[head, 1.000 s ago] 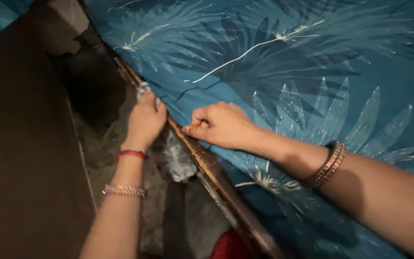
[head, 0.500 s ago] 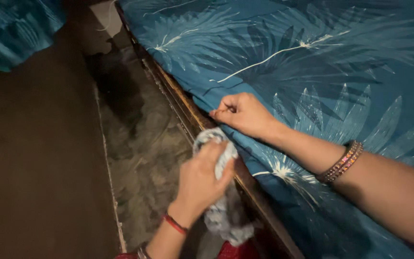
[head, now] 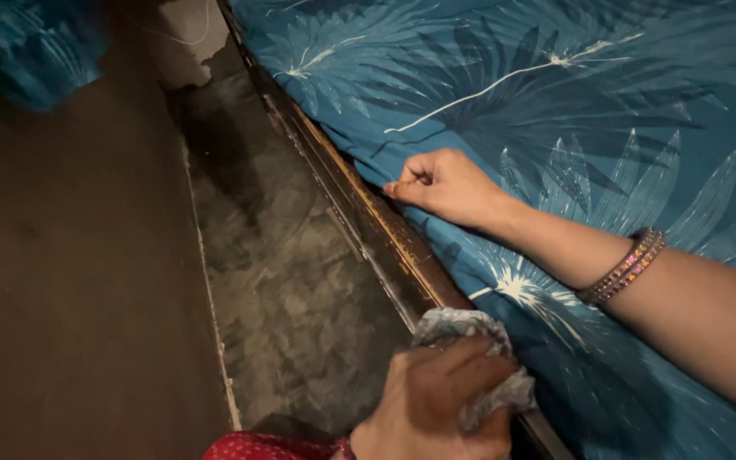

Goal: The person wipes the wooden side of a bed frame with a cloth, moving along the edge and into the corners.

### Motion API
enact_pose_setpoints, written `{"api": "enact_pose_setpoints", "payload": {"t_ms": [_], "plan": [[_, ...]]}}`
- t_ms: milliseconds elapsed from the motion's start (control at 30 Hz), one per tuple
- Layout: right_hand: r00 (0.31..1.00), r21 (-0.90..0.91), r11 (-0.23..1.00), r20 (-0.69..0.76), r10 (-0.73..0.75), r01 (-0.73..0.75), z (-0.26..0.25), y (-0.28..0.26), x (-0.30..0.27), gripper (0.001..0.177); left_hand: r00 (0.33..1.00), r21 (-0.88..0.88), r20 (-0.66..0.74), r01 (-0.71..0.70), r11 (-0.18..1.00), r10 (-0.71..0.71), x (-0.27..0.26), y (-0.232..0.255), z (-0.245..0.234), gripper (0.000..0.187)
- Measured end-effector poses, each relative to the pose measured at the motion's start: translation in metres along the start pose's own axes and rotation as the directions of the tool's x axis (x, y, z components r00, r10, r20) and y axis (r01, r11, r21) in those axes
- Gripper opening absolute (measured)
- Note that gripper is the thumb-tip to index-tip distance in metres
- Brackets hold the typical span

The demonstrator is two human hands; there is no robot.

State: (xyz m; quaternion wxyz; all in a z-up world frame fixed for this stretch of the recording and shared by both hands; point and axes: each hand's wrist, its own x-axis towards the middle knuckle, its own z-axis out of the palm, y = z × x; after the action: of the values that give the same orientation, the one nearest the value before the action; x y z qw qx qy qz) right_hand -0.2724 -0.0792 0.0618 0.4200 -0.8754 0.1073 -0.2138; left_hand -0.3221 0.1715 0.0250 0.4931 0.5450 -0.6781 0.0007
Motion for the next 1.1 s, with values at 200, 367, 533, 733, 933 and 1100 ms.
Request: {"api": "enact_pose_setpoints", "payload": {"t_ms": [200,367,533,733,933,1100], "plan": [[0.999,0.043,0.999,-0.039,0.013,-0.011,-0.001,0.001,0.0,0.034,0.996,-0.04,-0.03,0.081,0.996,-0.082,-0.005,-0.006,0.003,0.031],[0.986,0.333,0.928,-0.055,-0.16,0.169,-0.003,0.016,0.007,0.028,0.986,0.042,-0.168,-0.016,0.999,0.022,-0.017,-0.029,0.012,0.036],[0.998,0.333,0.942,0.014,-0.058,0.05,-0.007,0.009,0.007,0.028,0.902,0.044,-0.42,0.13,0.991,-0.099,-0.032,-0.051,0.002,0.026],[0.922,0.372,0.884,0.359,0.144,-0.283,-0.014,-0.01,-0.003,0.026,0.722,-0.292,-0.607,0.186,0.938,-0.332,-0.019,-0.061,-0.028,0.036],[0.955,0.619,0.777,0.284,-0.08,-0.119,-0.011,-0.017,-0.005,0.041,0.629,-0.306,-0.709,0.132,0.943,-0.319,0.016,-0.056,-0.06,0.031],[0.917,0.624,0.779,0.344,-0.204,-0.06,-0.007,-0.027,-0.016,0.06,0.62,-0.216,-0.735,0.17,0.961,-0.275,0.032,-0.059,-0.062,0.023]]}}
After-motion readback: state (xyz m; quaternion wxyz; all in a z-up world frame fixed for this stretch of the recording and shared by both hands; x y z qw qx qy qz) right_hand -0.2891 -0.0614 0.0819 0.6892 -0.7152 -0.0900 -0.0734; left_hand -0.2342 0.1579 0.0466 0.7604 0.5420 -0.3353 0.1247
